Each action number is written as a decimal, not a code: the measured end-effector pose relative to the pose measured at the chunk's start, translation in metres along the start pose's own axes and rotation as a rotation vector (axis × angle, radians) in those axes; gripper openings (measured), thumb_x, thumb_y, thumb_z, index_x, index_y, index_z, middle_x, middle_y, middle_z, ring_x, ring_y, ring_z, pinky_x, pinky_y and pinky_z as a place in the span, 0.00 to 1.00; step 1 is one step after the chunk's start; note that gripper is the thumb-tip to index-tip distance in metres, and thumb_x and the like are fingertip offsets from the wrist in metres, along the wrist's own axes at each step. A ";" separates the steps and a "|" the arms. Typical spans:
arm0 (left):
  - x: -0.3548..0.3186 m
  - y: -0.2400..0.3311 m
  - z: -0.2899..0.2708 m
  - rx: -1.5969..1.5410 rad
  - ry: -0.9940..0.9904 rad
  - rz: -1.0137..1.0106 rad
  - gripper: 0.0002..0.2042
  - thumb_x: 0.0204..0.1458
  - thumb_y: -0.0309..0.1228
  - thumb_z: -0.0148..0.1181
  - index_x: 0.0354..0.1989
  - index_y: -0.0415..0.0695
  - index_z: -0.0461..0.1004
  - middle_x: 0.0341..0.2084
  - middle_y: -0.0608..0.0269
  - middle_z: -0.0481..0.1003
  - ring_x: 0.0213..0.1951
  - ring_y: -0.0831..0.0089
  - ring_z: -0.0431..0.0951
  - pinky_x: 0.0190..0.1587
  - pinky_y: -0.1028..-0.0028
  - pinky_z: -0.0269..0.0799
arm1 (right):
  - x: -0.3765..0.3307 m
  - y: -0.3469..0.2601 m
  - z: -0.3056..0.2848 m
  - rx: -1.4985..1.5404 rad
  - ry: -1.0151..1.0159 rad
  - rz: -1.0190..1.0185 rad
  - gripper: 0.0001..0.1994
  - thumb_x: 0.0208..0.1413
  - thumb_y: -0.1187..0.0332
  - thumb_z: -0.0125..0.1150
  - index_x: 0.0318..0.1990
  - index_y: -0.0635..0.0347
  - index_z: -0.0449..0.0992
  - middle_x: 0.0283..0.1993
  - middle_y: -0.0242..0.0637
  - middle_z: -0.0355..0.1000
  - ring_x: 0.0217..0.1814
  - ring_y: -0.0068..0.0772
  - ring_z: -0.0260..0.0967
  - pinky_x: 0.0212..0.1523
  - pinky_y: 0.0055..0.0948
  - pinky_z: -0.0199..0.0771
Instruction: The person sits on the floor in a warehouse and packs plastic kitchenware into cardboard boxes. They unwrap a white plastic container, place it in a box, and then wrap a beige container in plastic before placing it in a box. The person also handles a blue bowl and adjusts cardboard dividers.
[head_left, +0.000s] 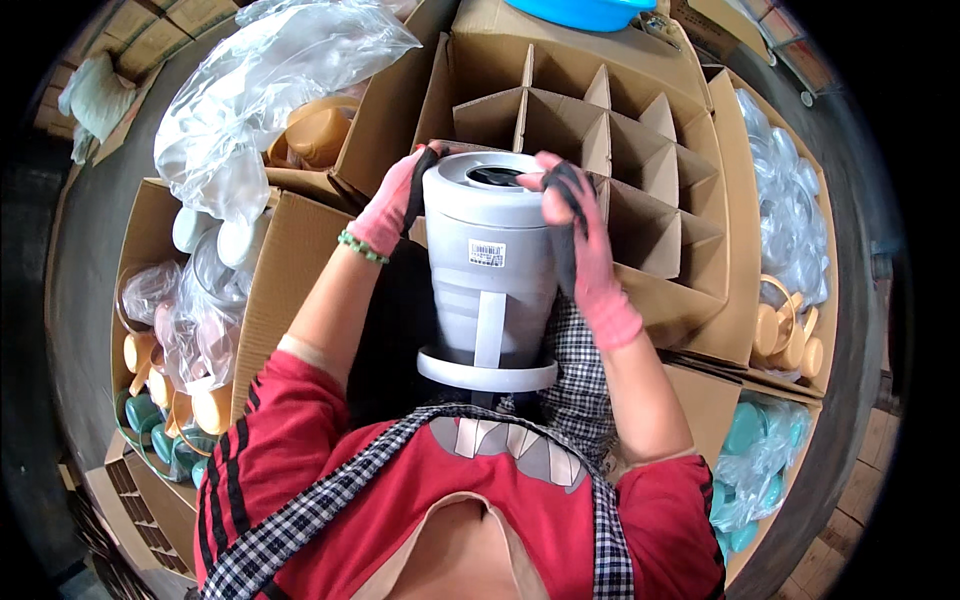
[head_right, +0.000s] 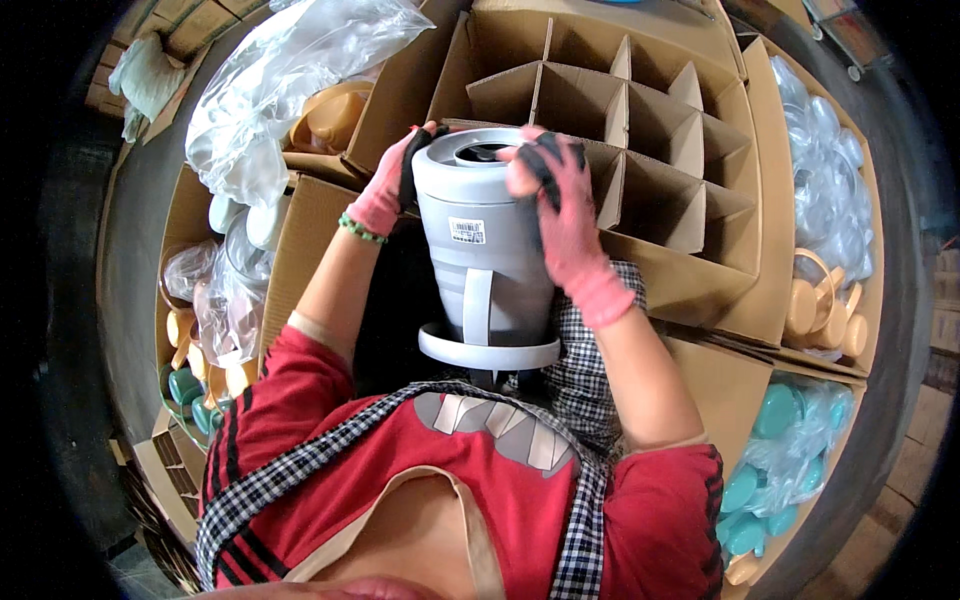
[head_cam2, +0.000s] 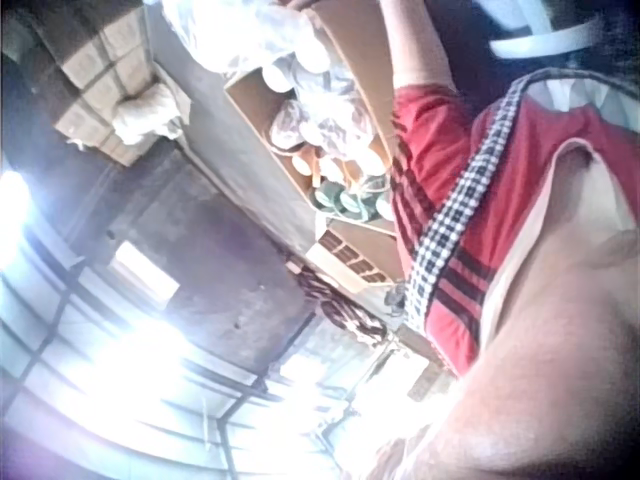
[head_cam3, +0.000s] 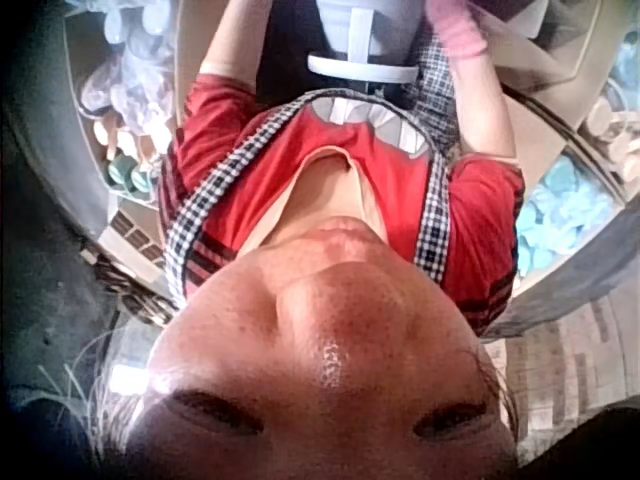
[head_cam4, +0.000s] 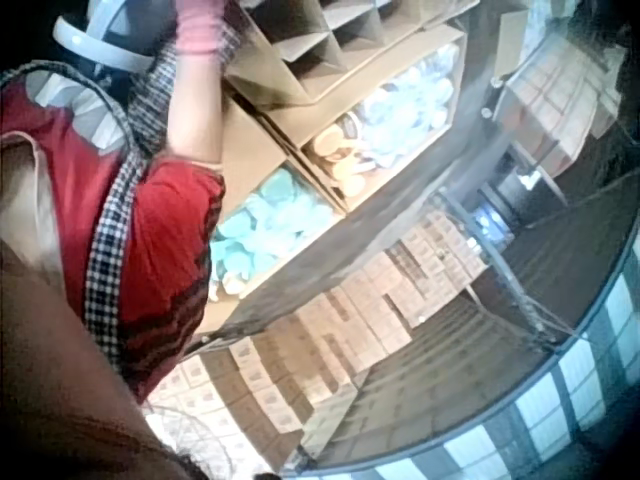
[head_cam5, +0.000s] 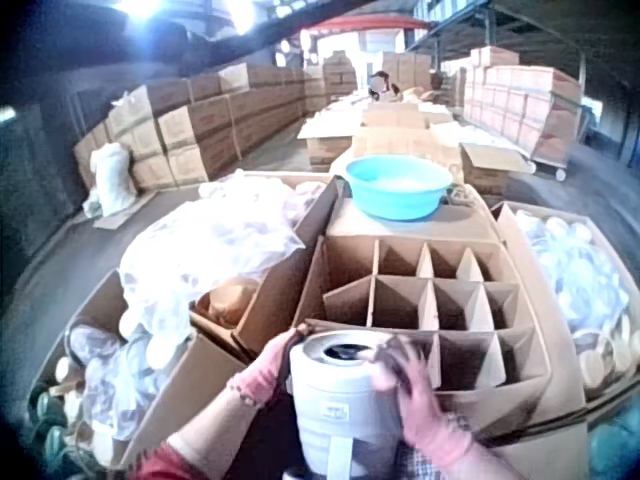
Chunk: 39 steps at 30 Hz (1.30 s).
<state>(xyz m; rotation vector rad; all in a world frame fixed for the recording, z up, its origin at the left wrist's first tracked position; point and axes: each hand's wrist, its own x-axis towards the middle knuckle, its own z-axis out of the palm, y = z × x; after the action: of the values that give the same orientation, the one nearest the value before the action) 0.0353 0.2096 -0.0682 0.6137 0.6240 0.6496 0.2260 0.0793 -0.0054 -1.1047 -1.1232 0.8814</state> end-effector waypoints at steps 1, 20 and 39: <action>-0.008 0.003 0.016 0.268 0.165 0.110 0.19 0.56 0.40 0.39 0.44 0.36 0.66 0.38 0.58 0.70 0.38 0.73 0.70 0.42 0.77 0.64 | -0.004 -0.004 -0.003 -0.033 -0.058 -0.040 0.14 0.56 0.64 0.39 0.44 0.59 0.68 0.44 0.34 0.64 0.52 0.30 0.57 0.55 0.28 0.52; -0.051 0.013 0.084 0.537 0.062 0.477 0.18 0.53 0.39 0.46 0.22 0.35 0.70 0.16 0.65 0.68 0.22 0.82 0.67 0.27 0.81 0.62 | 0.021 -0.017 -0.028 0.027 -0.122 0.311 0.15 0.46 0.64 0.47 0.34 0.66 0.73 0.38 0.37 0.70 0.40 0.26 0.63 0.46 0.22 0.59; -0.047 0.000 0.072 0.077 -0.414 0.418 0.16 0.51 0.42 0.48 0.39 0.40 0.67 0.27 0.69 0.70 0.29 0.81 0.69 0.34 0.80 0.66 | -0.012 -0.088 -0.006 -0.333 -0.262 0.255 0.26 0.46 0.71 0.55 0.54 0.66 0.56 0.53 0.40 0.58 0.56 0.31 0.54 0.57 0.27 0.51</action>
<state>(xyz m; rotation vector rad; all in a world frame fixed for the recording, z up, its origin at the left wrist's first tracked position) 0.0556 0.1538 -0.0059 0.9334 0.1305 0.8589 0.2296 0.0446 0.0767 -1.4598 -1.4011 1.0865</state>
